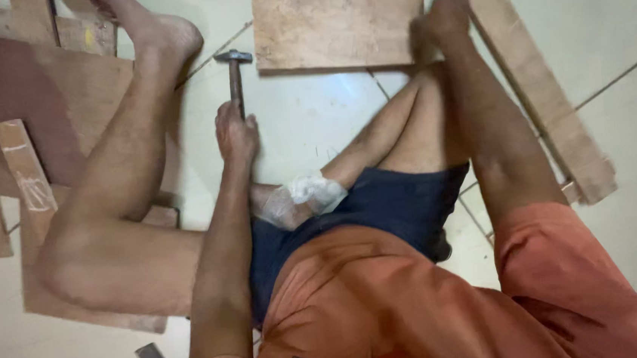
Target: The person sits on the floor and uses a hammer to drive nails into a small wooden plank. They repeatedly pick up nails, position them on the wood, and strike them with the hammer to secure the plank.
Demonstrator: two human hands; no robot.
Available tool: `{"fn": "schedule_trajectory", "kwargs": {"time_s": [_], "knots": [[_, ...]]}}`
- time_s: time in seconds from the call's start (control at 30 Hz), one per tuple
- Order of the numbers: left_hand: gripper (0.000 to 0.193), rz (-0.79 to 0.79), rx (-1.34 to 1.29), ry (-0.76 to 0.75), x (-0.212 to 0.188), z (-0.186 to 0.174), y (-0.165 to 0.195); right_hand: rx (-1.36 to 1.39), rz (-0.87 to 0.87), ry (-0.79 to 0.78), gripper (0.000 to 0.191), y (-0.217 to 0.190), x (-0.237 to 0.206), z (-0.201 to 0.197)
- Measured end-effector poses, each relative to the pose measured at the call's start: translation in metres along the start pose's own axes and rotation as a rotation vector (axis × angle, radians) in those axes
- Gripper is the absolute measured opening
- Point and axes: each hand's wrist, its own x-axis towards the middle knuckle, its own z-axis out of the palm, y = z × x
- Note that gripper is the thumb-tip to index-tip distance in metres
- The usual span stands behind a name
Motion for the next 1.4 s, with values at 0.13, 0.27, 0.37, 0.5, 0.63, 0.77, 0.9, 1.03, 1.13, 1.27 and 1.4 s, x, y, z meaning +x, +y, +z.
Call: {"fn": "schedule_trajectory", "kwargs": {"time_s": [0.13, 0.27, 0.37, 0.5, 0.63, 0.77, 0.9, 1.03, 1.13, 1.27, 1.4], "knots": [[0.053, 0.03, -0.479, 0.027, 0.057, 0.011, 0.032, 0.734, 0.111, -0.343, 0.098, 0.034, 0.007, -0.015], [0.045, -0.031, -0.189, 0.016, 0.084, 0.014, 0.059, 1.092, 0.096, -0.455, 0.094, 0.031, 0.004, -0.019], [0.046, -0.205, -0.25, -0.041, 0.082, 0.012, 0.069, 1.08, 0.156, -0.437, 0.084, 0.021, -0.002, -0.023], [0.042, -0.257, -0.275, -0.053, 0.068, 0.004, 0.068, 1.028, 0.159, -0.42, 0.076, 0.021, -0.013, -0.021], [0.031, -0.191, -0.327, -0.002, 0.064, 0.01, 0.058, 1.216, 0.203, -0.383, 0.072, 0.039, -0.042, -0.006], [0.03, -0.026, -0.284, 0.016, 0.09, 0.02, 0.047, 1.502, 0.262, -0.281, 0.07, 0.054, -0.095, 0.021], [0.062, -0.05, -0.722, 0.027, 0.123, 0.02, 0.048, 1.662, 0.287, -0.207, 0.069, 0.057, -0.14, 0.039], [0.079, -0.207, -0.876, 0.08, 0.109, 0.032, 0.062, 1.695, 0.271, -0.173, 0.068, 0.061, -0.16, 0.04], [0.058, -0.494, -0.563, -0.234, 0.076, 0.049, 0.088, 1.714, 0.264, -0.168, 0.067, 0.061, -0.165, 0.041], [0.056, -0.551, -0.81, -0.112, 0.046, 0.076, 0.129, 1.723, 0.251, -0.2, 0.066, 0.057, -0.168, 0.047], [0.056, -0.524, -0.829, 0.089, 0.043, 0.087, 0.135, 1.728, 0.259, -0.23, 0.066, 0.057, -0.177, 0.057]]}}
